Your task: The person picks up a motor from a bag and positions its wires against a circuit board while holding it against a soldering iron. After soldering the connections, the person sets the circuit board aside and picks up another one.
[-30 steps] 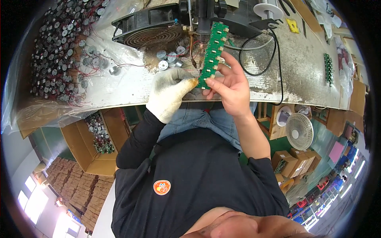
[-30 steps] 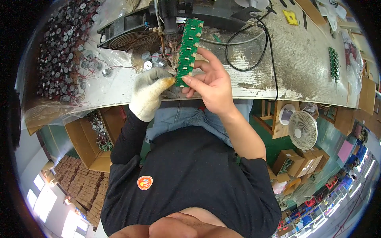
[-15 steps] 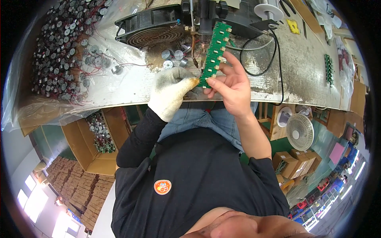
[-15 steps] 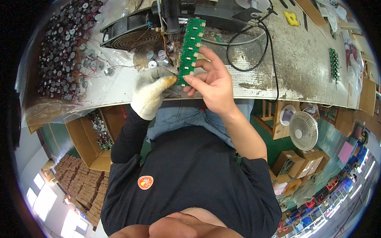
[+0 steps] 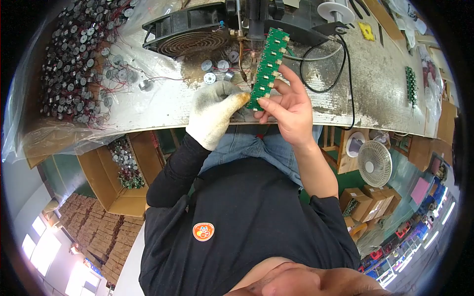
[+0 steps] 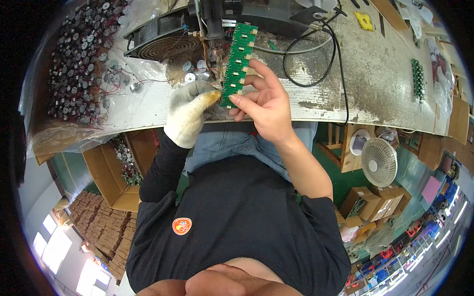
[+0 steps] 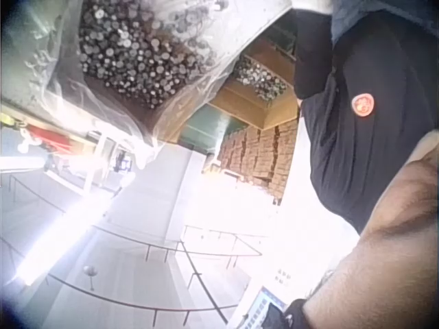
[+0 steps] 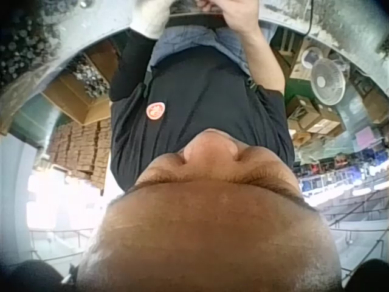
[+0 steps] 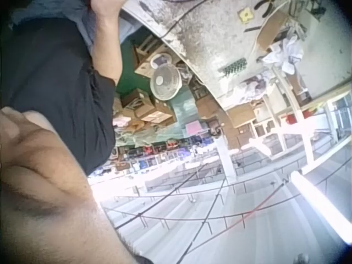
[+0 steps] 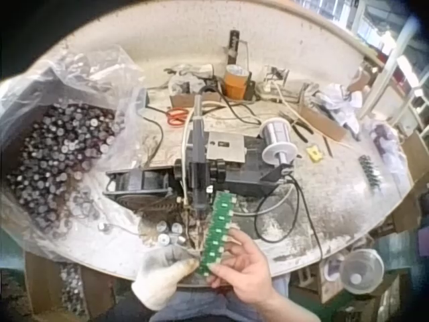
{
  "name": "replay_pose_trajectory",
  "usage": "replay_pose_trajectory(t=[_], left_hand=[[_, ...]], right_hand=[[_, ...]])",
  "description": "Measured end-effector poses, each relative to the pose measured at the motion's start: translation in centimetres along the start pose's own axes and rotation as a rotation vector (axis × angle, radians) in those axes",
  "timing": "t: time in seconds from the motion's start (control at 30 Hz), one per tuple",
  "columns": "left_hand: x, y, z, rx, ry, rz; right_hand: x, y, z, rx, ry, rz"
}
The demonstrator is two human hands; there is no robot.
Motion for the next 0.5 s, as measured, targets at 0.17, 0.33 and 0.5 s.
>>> replay_pose_trajectory(t=[0.17, 0.33, 0.5], left_hand=[[-0.42, -0.65, 0.42, -0.032, -0.003, -0.036], [-0.52, -0.80, 0.39, -0.007, 0.007, -0.046], [-0.11, -0.32, 0.01, 0.030, 0.016, -0.023]], right_hand=[[0.00, -0.06, -0.08, -0.003, -0.002, -0.004], [-0.13, -0.12, -0.13, -0.006, 0.003, -0.013], [0.02, -0.44, -0.25, 0.006, -0.005, 0.012]])
Point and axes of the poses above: each hand's wrist, its own x-axis away from the middle knuckle, its own z-axis out of the back of the hand, y = z × x, the point moved 1 cm from there along -x, towards the middle knuckle, and after that the axes turned 5 degrees about z, right-handed, at the moved point
